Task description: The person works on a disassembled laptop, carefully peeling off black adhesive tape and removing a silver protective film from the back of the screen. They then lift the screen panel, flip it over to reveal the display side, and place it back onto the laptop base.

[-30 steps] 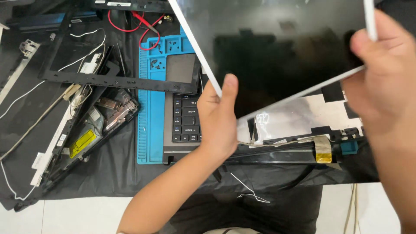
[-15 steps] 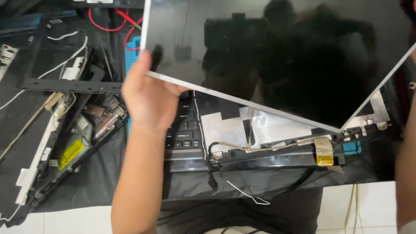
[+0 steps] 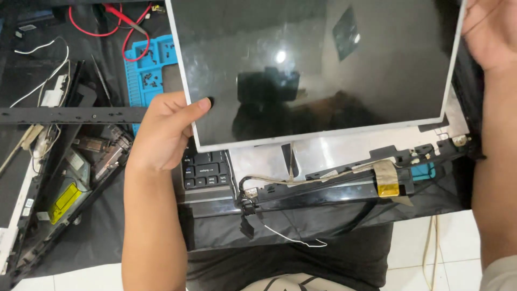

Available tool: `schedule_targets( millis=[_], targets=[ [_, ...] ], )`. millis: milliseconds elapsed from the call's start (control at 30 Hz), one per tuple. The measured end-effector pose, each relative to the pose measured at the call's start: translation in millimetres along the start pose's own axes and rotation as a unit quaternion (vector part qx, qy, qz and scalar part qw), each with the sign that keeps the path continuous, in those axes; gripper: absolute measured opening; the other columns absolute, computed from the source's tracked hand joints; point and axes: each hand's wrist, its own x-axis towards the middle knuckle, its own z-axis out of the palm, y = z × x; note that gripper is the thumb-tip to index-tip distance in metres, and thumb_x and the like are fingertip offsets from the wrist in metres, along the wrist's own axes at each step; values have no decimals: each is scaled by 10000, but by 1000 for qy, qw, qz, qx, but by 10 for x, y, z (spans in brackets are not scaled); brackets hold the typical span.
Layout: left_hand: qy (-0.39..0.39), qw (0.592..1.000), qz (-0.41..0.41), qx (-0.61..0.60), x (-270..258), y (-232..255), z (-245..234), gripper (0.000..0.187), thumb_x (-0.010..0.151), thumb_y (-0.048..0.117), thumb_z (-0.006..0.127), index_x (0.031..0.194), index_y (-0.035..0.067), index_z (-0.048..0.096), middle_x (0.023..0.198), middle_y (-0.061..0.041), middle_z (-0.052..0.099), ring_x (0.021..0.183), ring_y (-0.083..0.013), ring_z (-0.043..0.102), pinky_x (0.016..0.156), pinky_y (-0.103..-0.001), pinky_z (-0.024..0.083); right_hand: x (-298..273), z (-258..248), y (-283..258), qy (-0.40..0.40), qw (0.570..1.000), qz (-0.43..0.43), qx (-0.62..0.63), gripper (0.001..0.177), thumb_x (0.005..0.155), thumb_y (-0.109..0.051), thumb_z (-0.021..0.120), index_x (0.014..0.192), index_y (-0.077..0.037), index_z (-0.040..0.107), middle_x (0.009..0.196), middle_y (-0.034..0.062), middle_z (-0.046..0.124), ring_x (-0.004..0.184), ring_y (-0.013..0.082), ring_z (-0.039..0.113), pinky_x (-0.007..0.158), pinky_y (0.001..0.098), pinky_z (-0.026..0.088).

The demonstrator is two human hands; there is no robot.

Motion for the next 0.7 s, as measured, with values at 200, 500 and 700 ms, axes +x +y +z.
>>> schedule_targets(
  millis=[200, 500, 700],
  targets=[
    [-37, 992, -56, 105, -59, 129, 191, 231, 1020, 173, 661, 916, -17, 740, 829, -34, 741, 710, -91, 685, 668, -258, 562, 6, -820, 224, -7, 1000, -6, -30, 146, 1142, -104, 506, 1186, -18, 615, 1185, 91, 654, 1128, 169, 627, 1103, 283, 493],
    [-6, 986, -58, 153, -19, 97, 243, 237, 1022, 198, 681, 997, -35, 714, 807, -33, 722, 660, -85, 681, 628, -240, 582, -72, 430, -126, -33, 992, -26, -116, 177, 1114, -45, 563, 1280, -57, 625, 1258, 42, 656, 1204, 151, 613, 1124, 285, 477],
    [-3, 979, -12, 201, -46, 201, 369, 262, 915, 140, 718, 1155, 36, 715, 730, -18, 705, 582, -64, 639, 542, -238, 551, -182, 949, -284, 38, 968, 53, -243, 241, 1039, -162, 593, 1253, -144, 704, 1127, 5, 713, 1085, 140, 690, 994, 326, 571]
  ],
)
